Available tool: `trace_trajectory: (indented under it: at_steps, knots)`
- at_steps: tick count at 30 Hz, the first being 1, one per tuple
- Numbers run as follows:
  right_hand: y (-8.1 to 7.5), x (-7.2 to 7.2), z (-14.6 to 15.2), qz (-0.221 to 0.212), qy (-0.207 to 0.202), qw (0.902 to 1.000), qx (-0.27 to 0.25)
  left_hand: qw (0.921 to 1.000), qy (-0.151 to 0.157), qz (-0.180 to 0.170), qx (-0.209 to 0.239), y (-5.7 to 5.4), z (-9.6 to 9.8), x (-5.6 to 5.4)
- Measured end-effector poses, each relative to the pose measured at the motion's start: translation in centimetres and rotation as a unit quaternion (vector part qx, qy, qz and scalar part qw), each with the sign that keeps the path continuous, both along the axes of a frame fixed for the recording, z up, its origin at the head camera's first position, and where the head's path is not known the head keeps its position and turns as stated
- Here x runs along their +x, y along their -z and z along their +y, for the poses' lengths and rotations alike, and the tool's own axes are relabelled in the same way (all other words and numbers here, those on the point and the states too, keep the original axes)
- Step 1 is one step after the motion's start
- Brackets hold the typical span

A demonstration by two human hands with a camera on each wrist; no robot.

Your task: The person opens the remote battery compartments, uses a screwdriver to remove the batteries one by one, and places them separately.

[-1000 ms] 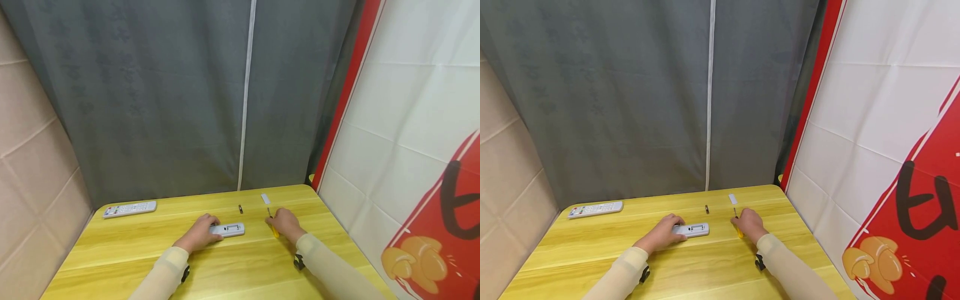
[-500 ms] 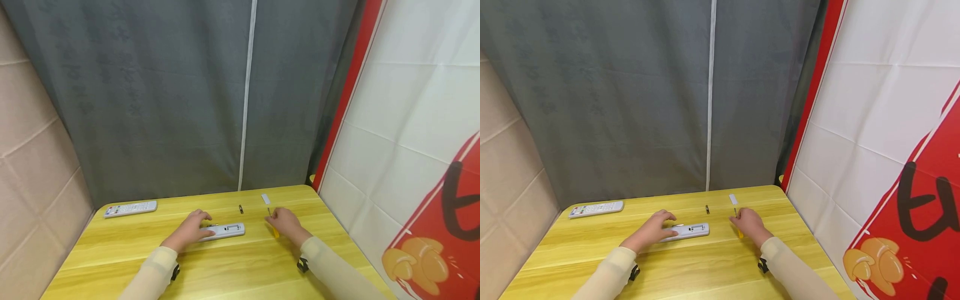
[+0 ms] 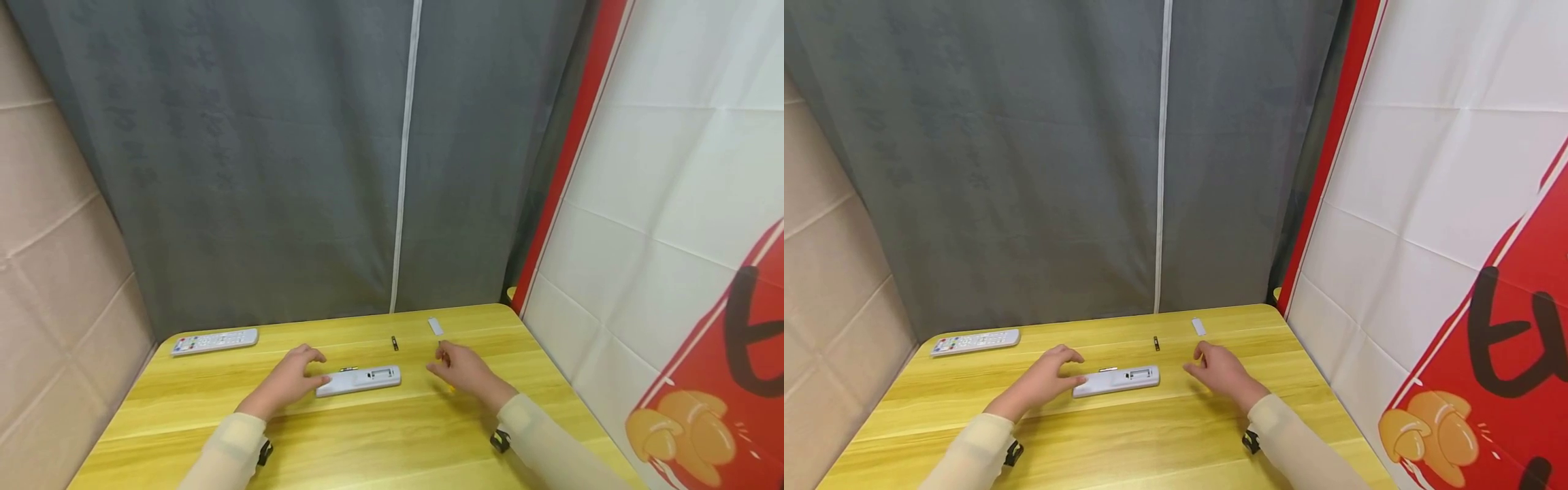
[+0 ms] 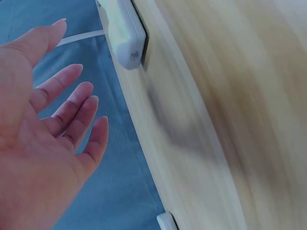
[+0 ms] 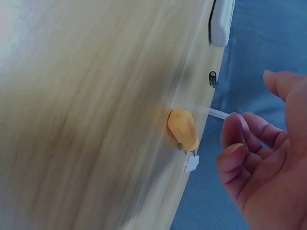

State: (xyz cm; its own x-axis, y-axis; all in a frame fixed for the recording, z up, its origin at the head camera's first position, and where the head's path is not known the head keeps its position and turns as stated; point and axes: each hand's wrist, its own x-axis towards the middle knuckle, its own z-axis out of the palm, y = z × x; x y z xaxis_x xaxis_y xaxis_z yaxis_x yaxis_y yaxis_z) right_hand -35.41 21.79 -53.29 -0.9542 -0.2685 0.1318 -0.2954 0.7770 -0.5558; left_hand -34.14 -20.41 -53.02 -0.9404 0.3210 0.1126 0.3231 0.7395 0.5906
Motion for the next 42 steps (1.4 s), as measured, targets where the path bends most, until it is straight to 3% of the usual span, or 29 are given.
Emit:
trace_trajectory:
  at_steps: [22,29,34,42]
  knots:
    - [0.3,0.9,-0.1,0.004,-0.051,0.9986,-0.015,0.9998,-0.013,0.004,-0.012,0.3,-3.5,1.7]
    - [0.3,1.1,-0.8,-0.003,-0.062,0.9979,-0.021,0.9994,-0.026,0.019,-0.015,0.4,-5.1,2.1]
    - [0.6,1.4,-1.4,-0.007,-0.078,0.9966,-0.023,0.9993,-0.035,0.008,-0.010,0.5,-6.4,2.1]
    - [0.5,1.9,-2.8,-0.008,-0.096,0.9952,-0.014,0.9981,-0.058,0.017,-0.008,0.1,-9.1,2.1]
